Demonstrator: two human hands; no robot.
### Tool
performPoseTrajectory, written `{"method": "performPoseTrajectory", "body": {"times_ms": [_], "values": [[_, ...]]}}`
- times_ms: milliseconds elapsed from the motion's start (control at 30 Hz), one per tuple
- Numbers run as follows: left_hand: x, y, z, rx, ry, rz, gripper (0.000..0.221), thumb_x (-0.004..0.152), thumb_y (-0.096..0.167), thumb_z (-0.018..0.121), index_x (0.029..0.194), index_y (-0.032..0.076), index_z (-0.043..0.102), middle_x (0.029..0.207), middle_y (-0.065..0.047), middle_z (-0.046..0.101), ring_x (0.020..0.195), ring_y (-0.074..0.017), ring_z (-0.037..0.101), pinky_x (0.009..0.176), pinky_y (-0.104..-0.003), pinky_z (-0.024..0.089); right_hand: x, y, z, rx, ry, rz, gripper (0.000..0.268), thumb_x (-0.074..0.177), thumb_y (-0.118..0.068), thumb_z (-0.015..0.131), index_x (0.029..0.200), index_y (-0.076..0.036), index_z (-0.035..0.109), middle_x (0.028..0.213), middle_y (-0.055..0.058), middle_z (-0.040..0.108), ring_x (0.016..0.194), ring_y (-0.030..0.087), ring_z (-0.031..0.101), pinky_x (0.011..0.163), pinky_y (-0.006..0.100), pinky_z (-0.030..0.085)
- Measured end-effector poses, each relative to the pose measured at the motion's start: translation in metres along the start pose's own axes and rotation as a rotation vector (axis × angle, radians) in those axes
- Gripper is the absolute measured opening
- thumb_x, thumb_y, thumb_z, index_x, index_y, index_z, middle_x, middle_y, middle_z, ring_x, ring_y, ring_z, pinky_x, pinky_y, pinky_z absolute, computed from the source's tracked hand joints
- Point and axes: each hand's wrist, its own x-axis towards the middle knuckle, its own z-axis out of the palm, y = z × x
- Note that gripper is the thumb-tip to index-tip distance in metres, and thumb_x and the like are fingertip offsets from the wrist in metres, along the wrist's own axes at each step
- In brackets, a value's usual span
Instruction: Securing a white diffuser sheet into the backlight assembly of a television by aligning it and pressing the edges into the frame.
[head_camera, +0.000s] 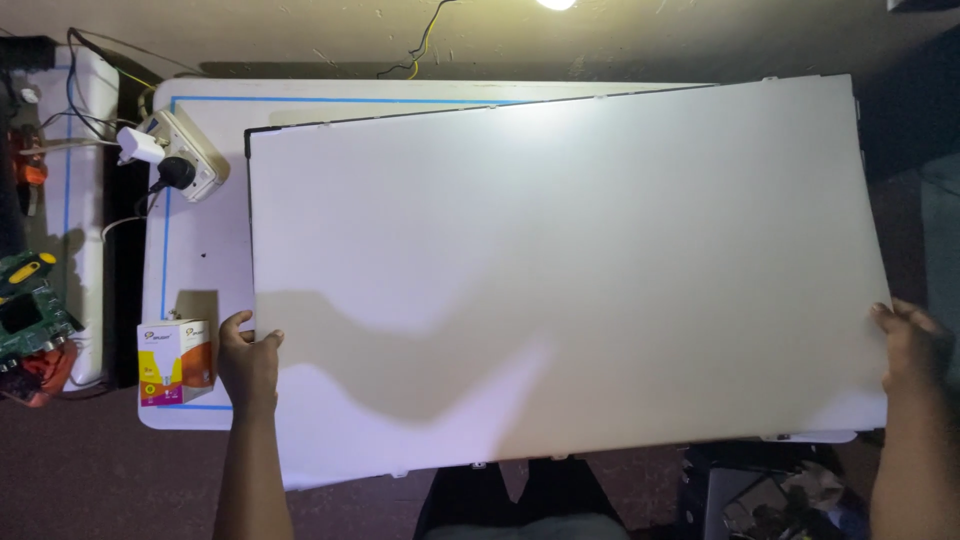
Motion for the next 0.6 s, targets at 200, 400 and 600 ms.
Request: {"method": "performPoseTrajectory", "body": {"times_ms": [200,400,600], "values": [[0.007,-0.015,0.004,-0.067,-0.022,0.061,0.057,0.093,0.001,0.078,0.149,0.012,0.068,0.114,-0.009,0.073,0.098,-0.0228,0.07,0.081,-0.036,0.057,-0.026,-0.043,-0.008,-0.112,0.039,0.077,0.037,0.101,-0.031,0.086,0.134,-0.017,0.075,0.125,-0.003,0.074,0.114,0.011,0.065,0.1,0.029,0.047],[0.018,-0.034,0.017,0.235,0.061,0.285,0.059,0.096,0.012,0.073,0.154,0.004,0.067,0.132,-0.026,0.066,0.118,-0.0397,0.06,0.092,-0.055,0.052,-0.032,-0.039,0.0,-0.266,0.102,-0.033,0.035,0.106,-0.027,0.085,0.135,-0.009,0.077,0.124,0.011,0.077,0.111,0.026,0.072,0.094,0.037,0.052],[0.028,-0.059,0.033,0.429,0.17,0.428,0.056,0.099,0.013,0.073,0.153,0.0,0.066,0.131,-0.033,0.068,0.123,-0.0513,0.055,0.101,-0.06,0.045,-0.068,-0.079,0.0,-0.357,0.013,-0.067,0.039,0.115,-0.027,0.076,0.145,-0.003,0.071,0.136,0.02,0.072,0.119,0.036,0.067,0.094,0.049,0.052]]}}
